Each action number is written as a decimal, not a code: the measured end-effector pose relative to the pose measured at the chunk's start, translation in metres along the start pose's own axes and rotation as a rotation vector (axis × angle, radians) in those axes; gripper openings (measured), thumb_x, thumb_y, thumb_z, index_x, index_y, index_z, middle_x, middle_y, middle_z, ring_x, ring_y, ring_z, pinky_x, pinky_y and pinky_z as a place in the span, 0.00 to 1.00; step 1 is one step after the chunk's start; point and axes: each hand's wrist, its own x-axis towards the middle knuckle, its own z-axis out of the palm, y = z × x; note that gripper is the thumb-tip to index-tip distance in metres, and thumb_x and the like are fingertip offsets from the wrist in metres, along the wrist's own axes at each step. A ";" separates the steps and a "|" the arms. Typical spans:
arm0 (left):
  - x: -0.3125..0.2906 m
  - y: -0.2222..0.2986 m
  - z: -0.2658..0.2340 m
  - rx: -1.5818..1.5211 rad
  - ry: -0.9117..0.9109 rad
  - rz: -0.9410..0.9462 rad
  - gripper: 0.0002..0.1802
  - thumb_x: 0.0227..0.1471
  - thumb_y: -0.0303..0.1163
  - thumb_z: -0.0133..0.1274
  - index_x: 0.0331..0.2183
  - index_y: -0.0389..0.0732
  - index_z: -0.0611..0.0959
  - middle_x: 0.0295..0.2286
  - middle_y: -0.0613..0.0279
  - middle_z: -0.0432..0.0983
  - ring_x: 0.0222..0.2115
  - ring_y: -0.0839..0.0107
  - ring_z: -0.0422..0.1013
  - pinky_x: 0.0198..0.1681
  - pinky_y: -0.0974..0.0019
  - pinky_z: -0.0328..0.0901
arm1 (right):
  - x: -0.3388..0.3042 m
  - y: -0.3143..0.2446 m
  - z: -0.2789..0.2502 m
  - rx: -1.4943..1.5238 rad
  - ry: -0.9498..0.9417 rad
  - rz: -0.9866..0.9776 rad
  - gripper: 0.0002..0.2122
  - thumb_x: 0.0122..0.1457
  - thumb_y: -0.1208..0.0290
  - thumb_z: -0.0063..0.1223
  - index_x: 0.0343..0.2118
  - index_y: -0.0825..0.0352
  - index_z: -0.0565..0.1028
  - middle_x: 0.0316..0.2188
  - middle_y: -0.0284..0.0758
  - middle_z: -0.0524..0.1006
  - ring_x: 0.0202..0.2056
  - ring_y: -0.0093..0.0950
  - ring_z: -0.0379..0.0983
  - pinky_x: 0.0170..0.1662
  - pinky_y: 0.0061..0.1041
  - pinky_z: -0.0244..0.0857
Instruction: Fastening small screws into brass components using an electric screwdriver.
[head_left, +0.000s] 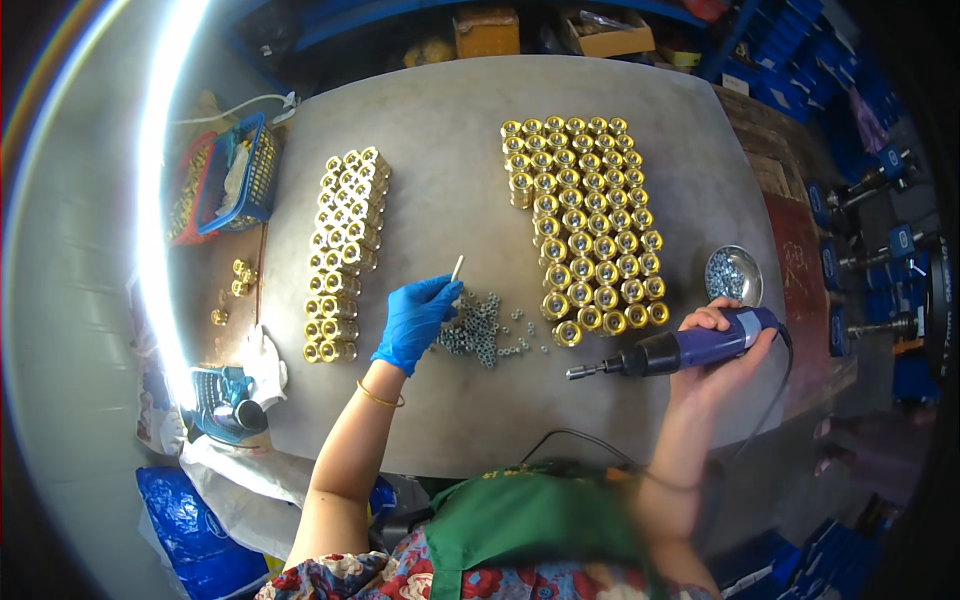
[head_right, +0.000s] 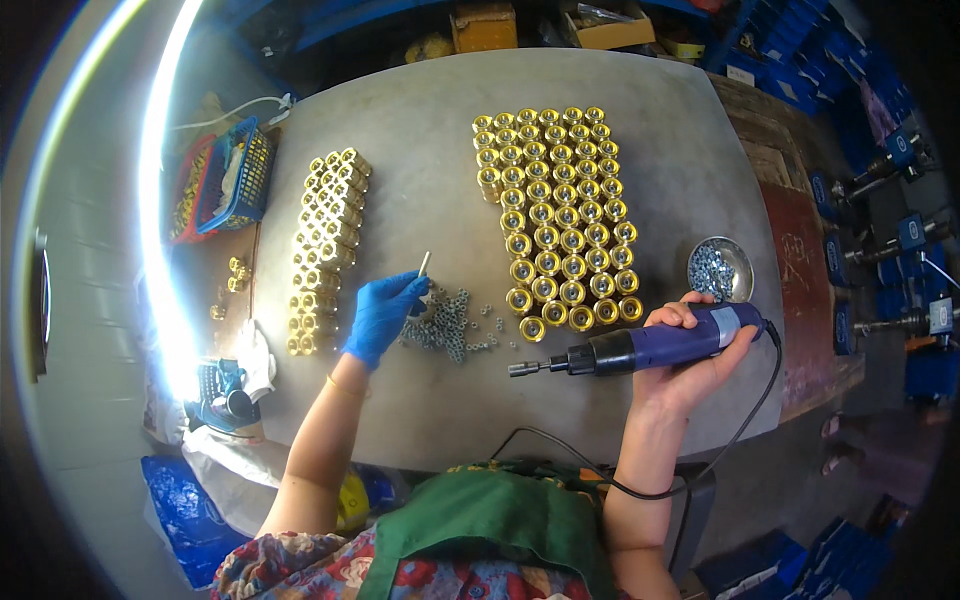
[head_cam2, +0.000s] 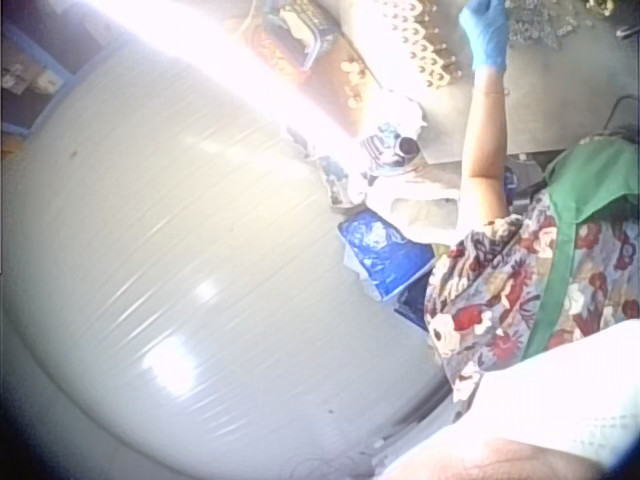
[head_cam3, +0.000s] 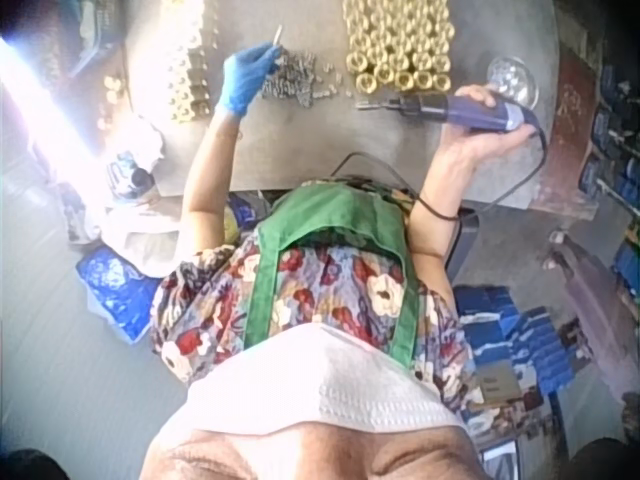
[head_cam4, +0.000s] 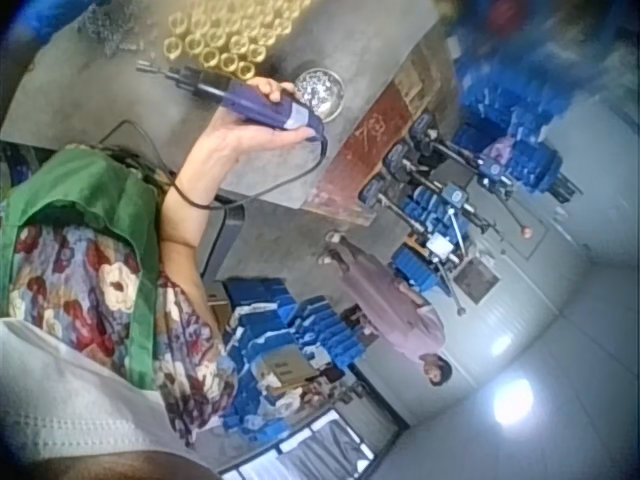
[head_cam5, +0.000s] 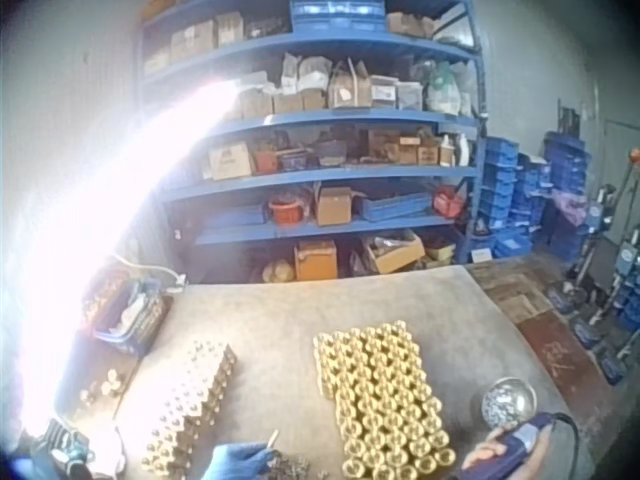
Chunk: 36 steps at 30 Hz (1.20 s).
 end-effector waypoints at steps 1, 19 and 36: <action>0.004 0.003 0.002 -0.002 -0.002 -0.002 0.15 0.49 0.35 0.53 0.35 0.33 0.80 0.19 0.66 0.74 0.20 0.81 0.68 0.25 0.75 0.64 | 0.000 0.000 0.000 -0.001 0.008 0.013 0.24 0.52 0.48 0.48 0.35 0.69 0.65 0.30 0.36 0.68 0.24 0.23 0.63 0.29 0.20 0.61; 0.034 0.015 -0.024 0.021 -0.182 -0.010 0.15 0.52 0.36 0.49 0.32 0.31 0.80 0.24 0.61 0.76 0.21 0.77 0.70 0.26 0.74 0.66 | 0.000 0.002 -0.002 -0.016 0.062 0.050 0.23 0.50 0.47 0.50 0.34 0.67 0.66 0.29 0.35 0.67 0.22 0.22 0.62 0.28 0.20 0.61; 0.063 0.009 -0.038 0.668 -0.406 0.455 0.12 0.48 0.36 0.51 0.32 0.39 0.81 0.25 0.49 0.74 0.23 0.54 0.71 0.29 0.63 0.65 | -0.003 0.001 -0.004 -0.050 0.059 0.064 0.23 0.51 0.47 0.49 0.33 0.68 0.66 0.28 0.34 0.67 0.22 0.22 0.62 0.29 0.20 0.61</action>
